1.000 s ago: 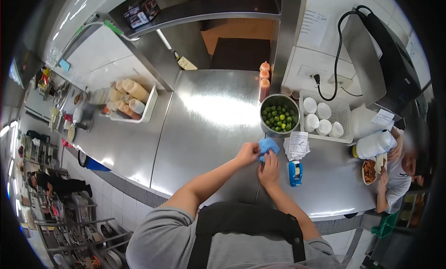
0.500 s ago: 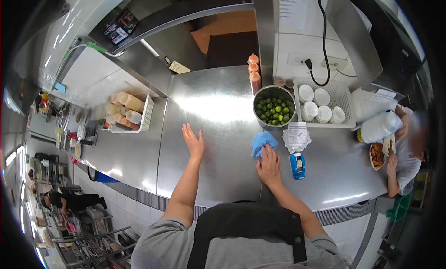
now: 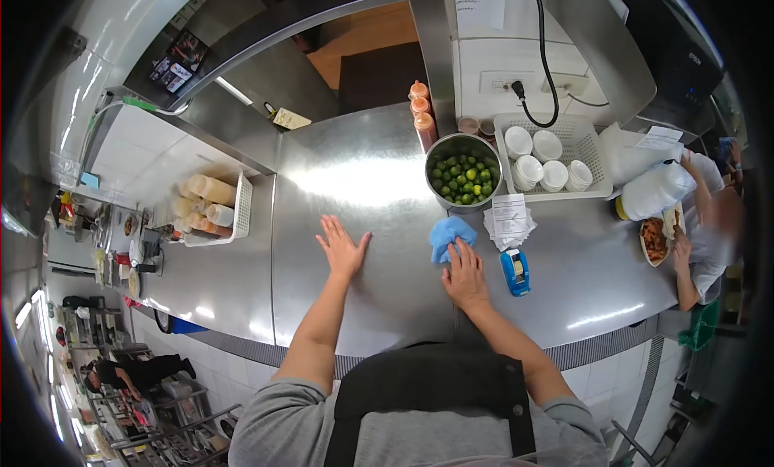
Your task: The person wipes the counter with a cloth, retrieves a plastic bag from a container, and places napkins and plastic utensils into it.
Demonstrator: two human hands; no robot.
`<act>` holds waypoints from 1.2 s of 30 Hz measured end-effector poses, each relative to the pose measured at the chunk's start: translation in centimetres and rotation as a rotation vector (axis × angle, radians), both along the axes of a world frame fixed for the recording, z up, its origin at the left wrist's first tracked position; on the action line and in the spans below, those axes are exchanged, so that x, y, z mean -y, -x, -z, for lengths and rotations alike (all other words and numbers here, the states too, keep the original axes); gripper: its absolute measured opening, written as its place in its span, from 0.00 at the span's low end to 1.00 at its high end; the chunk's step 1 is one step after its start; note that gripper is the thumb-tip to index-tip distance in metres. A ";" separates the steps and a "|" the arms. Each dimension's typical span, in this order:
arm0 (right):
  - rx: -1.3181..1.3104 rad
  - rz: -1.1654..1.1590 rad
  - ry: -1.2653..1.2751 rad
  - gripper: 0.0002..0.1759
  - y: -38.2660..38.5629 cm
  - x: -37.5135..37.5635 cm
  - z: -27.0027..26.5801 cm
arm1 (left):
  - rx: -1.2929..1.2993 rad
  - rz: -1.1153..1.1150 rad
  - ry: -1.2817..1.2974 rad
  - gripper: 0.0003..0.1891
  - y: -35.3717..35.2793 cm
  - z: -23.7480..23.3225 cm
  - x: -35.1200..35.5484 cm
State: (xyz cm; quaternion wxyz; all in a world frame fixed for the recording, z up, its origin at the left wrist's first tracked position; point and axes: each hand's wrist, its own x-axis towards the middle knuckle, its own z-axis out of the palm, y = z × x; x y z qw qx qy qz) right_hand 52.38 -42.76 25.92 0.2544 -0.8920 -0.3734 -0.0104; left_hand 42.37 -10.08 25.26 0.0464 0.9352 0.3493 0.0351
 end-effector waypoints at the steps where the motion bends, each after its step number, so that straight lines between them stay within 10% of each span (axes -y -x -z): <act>1: 0.001 -0.003 0.006 0.36 0.0 0.1 0.0 | 0.011 -0.003 -0.040 0.63 -0.2 -0.4 0.0; 36: 0.068 0.032 -0.044 0.34 0.5 0.3 0.8 | 0.456 -0.028 0.086 0.58 0.5 -1.0 -3.2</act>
